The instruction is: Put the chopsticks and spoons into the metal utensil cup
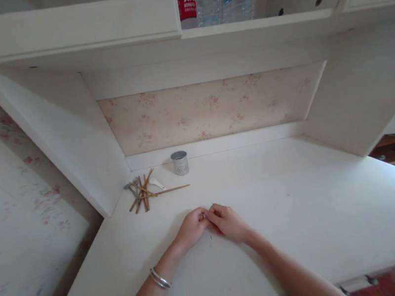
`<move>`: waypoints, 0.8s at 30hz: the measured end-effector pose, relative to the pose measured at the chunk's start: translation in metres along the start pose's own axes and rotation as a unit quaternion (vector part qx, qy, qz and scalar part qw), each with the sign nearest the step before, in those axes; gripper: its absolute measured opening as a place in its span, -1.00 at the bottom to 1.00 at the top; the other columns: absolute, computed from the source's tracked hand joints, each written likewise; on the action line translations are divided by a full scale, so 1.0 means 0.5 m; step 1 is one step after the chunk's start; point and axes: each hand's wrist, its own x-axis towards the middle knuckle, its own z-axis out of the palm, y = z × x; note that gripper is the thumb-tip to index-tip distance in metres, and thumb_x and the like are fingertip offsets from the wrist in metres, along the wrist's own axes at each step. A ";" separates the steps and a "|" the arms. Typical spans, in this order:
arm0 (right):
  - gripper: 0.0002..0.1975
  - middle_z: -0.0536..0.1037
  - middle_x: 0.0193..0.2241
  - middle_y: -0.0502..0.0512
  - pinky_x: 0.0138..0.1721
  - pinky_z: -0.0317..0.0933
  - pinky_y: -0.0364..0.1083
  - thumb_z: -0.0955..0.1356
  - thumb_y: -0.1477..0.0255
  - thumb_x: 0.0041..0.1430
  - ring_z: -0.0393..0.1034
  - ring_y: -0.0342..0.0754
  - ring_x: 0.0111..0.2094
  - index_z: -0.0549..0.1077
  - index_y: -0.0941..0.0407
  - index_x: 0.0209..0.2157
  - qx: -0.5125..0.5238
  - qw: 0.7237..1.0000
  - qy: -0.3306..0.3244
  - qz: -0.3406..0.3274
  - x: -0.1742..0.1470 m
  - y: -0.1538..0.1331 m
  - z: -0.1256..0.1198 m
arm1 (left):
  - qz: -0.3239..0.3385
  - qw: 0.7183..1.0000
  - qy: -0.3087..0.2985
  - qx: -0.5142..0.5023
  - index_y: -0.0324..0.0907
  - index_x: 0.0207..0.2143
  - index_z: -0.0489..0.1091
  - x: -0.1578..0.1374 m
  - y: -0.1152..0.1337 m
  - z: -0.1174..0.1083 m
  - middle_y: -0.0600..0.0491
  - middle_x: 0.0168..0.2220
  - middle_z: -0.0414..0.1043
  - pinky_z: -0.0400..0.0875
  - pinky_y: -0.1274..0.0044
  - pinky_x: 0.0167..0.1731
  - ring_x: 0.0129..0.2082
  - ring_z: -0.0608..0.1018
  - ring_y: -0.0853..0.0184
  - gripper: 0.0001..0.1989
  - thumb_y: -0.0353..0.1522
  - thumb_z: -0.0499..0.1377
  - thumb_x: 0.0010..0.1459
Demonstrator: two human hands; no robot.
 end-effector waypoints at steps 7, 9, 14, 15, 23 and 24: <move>-0.62 0.31 -0.69 -0.11 -0.58 -0.03 -0.23 0.18 0.13 0.24 0.13 -0.23 -0.65 0.31 0.12 -0.49 0.001 1.000 -0.001 0.016 -0.002 -0.004 -0.001 | 0.009 1.000 -0.002 0.004 -0.24 -0.35 0.41 -0.002 0.003 0.000 0.04 -0.38 0.48 0.32 0.55 -0.31 -0.34 0.49 0.33 -0.82 -0.38 0.06 0.03; -0.63 0.33 -0.69 -0.11 -0.58 -0.02 -0.23 0.18 0.15 0.25 0.14 -0.23 -0.66 0.31 0.11 -0.49 0.006 1.000 -0.006 0.021 -0.002 -0.004 -0.001 | 0.005 0.999 0.030 0.041 -0.24 -0.31 0.43 0.009 0.000 -0.019 0.06 -0.42 0.47 0.31 0.56 -0.35 -0.39 0.47 0.35 -0.78 -0.34 0.06 0.06; -0.65 0.38 -0.66 -0.08 -0.57 0.00 -0.23 0.20 0.18 0.23 0.17 -0.24 -0.65 0.30 0.11 -0.52 -0.009 1.000 -0.020 0.022 0.002 0.001 0.003 | -0.010 0.950 0.190 0.249 -0.22 -0.17 0.41 0.077 0.009 -0.156 0.04 -0.40 0.46 0.33 0.55 -0.36 -0.41 0.48 0.35 -0.67 -0.24 -0.02 0.17; -0.65 0.39 -0.65 -0.07 -0.56 -0.01 -0.23 0.21 0.19 0.23 0.18 -0.24 -0.64 0.31 0.12 -0.52 -0.017 0.999 -0.019 0.020 0.003 0.002 0.004 | -0.008 0.926 0.206 0.316 -0.21 -0.11 0.39 0.095 0.011 -0.193 0.01 -0.31 0.48 0.34 0.54 -0.27 -0.33 0.50 0.34 -0.66 -0.25 -0.03 0.17; -0.65 0.44 -0.63 -0.05 -0.55 -0.03 -0.22 0.20 0.20 0.24 0.22 -0.23 -0.62 0.33 0.12 -0.51 -0.058 0.998 -0.011 0.020 0.004 0.003 0.008 | -0.136 0.862 0.182 0.454 -0.07 0.09 0.32 0.185 -0.035 -0.368 -0.14 0.19 0.18 0.09 0.03 0.05 0.15 0.22 -0.14 -0.40 0.00 0.01 0.06; -0.65 0.45 -0.63 -0.04 -0.55 -0.03 -0.22 0.19 0.20 0.25 0.23 -0.22 -0.61 0.33 0.12 -0.51 -0.060 0.998 -0.010 0.017 0.004 0.002 0.008 | -0.169 0.856 0.161 0.461 -0.04 0.13 0.28 0.186 -0.047 -0.372 -0.14 0.24 0.11 0.04 -0.04 0.04 0.19 0.15 -0.19 -0.34 0.05 -0.01 0.04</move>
